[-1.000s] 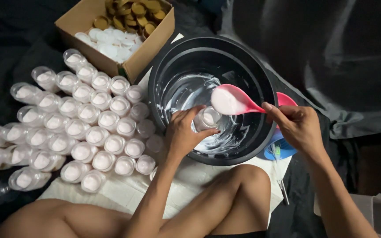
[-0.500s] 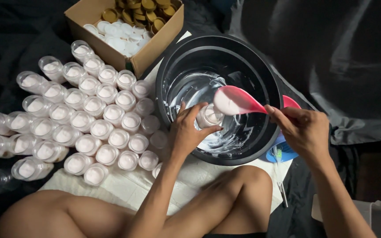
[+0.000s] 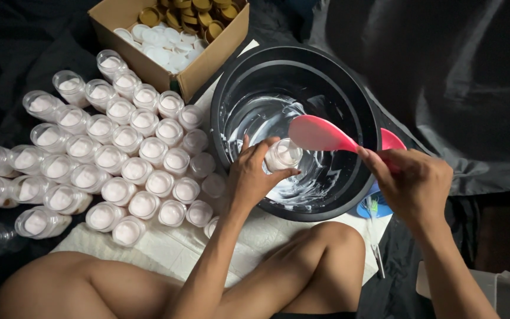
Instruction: The person scrapes white cream inside a black bowl with a spatula, then scoops the cream into clear plastic jars using a pink spoon. They pick up white lids from a cardboard box, screw them onto the filled jars, and place them on the floor while sitting cross-legged.
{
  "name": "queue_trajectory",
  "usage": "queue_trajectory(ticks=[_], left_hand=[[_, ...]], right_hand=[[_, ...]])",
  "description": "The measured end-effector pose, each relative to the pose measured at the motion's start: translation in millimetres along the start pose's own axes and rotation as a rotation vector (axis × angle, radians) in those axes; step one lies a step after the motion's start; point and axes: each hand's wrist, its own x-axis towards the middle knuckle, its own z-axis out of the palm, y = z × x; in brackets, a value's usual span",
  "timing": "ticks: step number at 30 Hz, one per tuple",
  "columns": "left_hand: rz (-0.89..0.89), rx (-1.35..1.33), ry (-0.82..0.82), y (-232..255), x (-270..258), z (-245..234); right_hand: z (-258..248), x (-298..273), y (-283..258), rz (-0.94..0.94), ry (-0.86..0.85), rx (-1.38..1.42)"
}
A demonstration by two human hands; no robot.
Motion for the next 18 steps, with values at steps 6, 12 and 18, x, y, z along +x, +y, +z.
queue_trajectory(ticks=[6,12,18], left_hand=[[-0.015,0.009,0.008,2,0,-1],[0.000,0.010,0.014,0,-1,1],[0.011,0.022,0.037,0,0,2]], right_hand=[[-5,-1,-13,-0.133,0.078,-0.035],[-9,-1,-25,-0.168,0.110,0.014],[-6,-5,-25,-0.184,0.121,0.006]])
